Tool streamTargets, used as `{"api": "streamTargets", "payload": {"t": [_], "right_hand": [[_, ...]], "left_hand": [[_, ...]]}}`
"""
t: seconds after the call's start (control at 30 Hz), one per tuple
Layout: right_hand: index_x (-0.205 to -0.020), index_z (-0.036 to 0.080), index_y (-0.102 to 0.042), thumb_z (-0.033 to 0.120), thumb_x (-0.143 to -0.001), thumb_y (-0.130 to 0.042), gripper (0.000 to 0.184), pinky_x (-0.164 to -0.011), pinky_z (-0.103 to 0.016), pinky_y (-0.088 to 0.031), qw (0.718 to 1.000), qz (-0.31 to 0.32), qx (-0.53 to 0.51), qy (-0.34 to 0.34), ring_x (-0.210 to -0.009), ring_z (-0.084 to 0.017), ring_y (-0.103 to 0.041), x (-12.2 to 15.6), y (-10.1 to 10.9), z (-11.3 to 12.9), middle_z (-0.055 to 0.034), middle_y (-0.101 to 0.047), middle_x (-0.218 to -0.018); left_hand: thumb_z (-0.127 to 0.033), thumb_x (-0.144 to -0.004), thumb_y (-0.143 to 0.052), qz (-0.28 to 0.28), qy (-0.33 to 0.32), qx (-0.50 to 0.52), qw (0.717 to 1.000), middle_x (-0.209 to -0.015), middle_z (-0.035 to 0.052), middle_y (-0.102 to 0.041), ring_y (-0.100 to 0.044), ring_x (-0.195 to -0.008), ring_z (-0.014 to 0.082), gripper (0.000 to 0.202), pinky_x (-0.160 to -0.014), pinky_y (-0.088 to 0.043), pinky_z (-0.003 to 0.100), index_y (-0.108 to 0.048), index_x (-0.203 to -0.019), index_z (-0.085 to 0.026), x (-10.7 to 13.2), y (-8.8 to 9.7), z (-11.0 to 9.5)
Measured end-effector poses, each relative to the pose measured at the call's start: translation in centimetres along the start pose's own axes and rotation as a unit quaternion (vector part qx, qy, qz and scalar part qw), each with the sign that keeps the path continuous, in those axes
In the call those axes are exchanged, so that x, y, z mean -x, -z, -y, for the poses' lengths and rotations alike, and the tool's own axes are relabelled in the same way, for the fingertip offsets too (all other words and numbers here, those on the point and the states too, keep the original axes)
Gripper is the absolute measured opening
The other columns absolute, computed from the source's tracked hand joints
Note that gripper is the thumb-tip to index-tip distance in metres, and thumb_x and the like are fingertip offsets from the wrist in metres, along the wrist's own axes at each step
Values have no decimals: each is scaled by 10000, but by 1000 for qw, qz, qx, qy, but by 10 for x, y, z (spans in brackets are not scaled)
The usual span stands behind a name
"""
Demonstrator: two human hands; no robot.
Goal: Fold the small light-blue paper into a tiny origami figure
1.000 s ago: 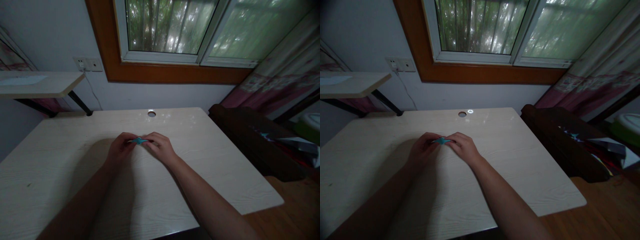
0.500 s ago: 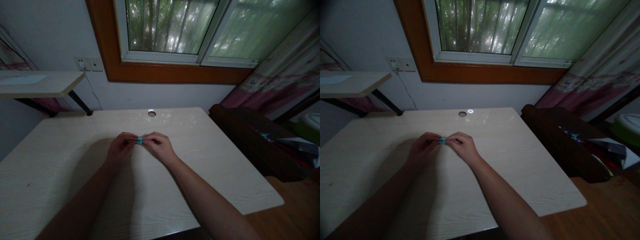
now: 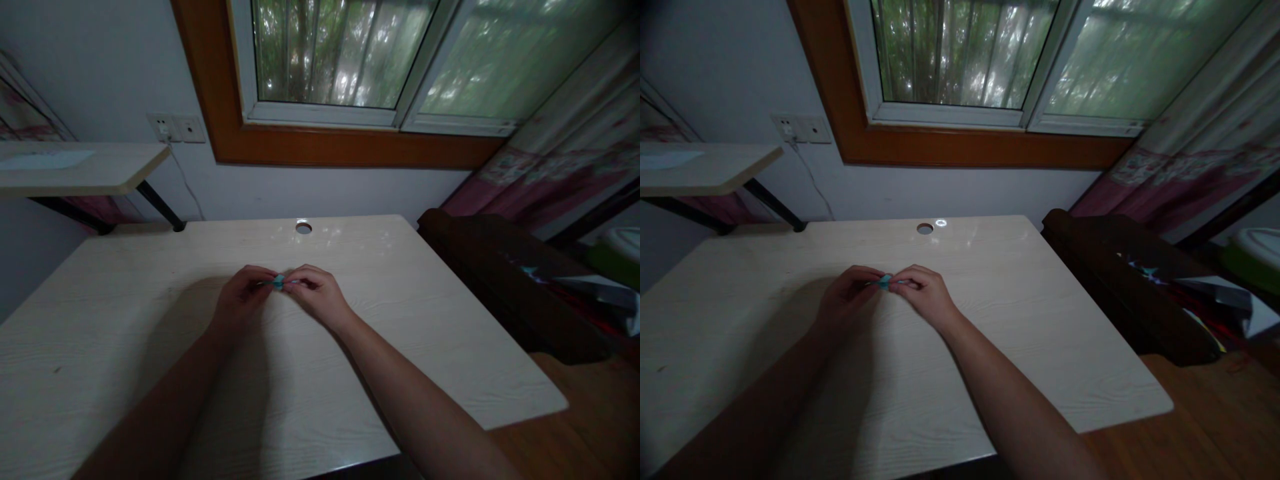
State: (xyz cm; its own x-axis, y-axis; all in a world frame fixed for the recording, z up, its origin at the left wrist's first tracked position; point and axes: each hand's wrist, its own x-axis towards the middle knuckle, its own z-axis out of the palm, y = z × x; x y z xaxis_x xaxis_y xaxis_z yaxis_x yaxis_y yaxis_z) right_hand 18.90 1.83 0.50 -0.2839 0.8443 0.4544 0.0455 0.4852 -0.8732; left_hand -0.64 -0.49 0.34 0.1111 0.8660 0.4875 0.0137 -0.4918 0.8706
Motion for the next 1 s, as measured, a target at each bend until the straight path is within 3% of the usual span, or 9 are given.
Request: {"api": "streamTargets", "payload": {"t": [0.27, 0.5, 0.73, 1.0], "right_hand": [[-864, 230, -753, 267, -834, -728, 54, -727, -288, -522, 1000, -15, 5, 8, -800, -158, -663, 1, 0, 2, -40, -716, -864], [-885, 233, -756, 266, -846, -717, 64, -727, -296, -525, 998, -41, 42, 35, -803, -169, -668, 0, 0, 0, -47, -722, -866], [-885, 233, -752, 254, -847, -715, 57, -725, -295, -528, 997, -45, 55, 42, -809, -168, -672, 2, 0, 1, -45, -725, -869], [-873, 226, -745, 270, -871, -684, 75, -723, -285, -534, 998, -6, 48, 35, -801, -158, -671, 2, -1, 3, -44, -723, -872]], "left_hand": [[-247, -835, -720, -10, 22, 42, 999, -1094, 78, -652, -666, -1022, 191, 227, -923, -551, 338, -658, -1049, -203, 0, 1, 6], [-231, -783, -773, -22, 42, 63, 997, -1109, 58, -634, -666, -996, 172, 284, -852, -582, 303, -649, -1038, -214, -2, -4, 6], [-232, -759, -797, -47, 69, 59, 995, -1154, 59, -661, -692, -834, 127, 397, -768, -578, 274, -597, -1101, -220, -4, -3, 9], [-229, -796, -766, -29, 70, 62, 995, -1084, 56, -709, -689, -880, 136, 296, -807, -559, 267, -650, -1067, -212, -3, -1, 10]]}}
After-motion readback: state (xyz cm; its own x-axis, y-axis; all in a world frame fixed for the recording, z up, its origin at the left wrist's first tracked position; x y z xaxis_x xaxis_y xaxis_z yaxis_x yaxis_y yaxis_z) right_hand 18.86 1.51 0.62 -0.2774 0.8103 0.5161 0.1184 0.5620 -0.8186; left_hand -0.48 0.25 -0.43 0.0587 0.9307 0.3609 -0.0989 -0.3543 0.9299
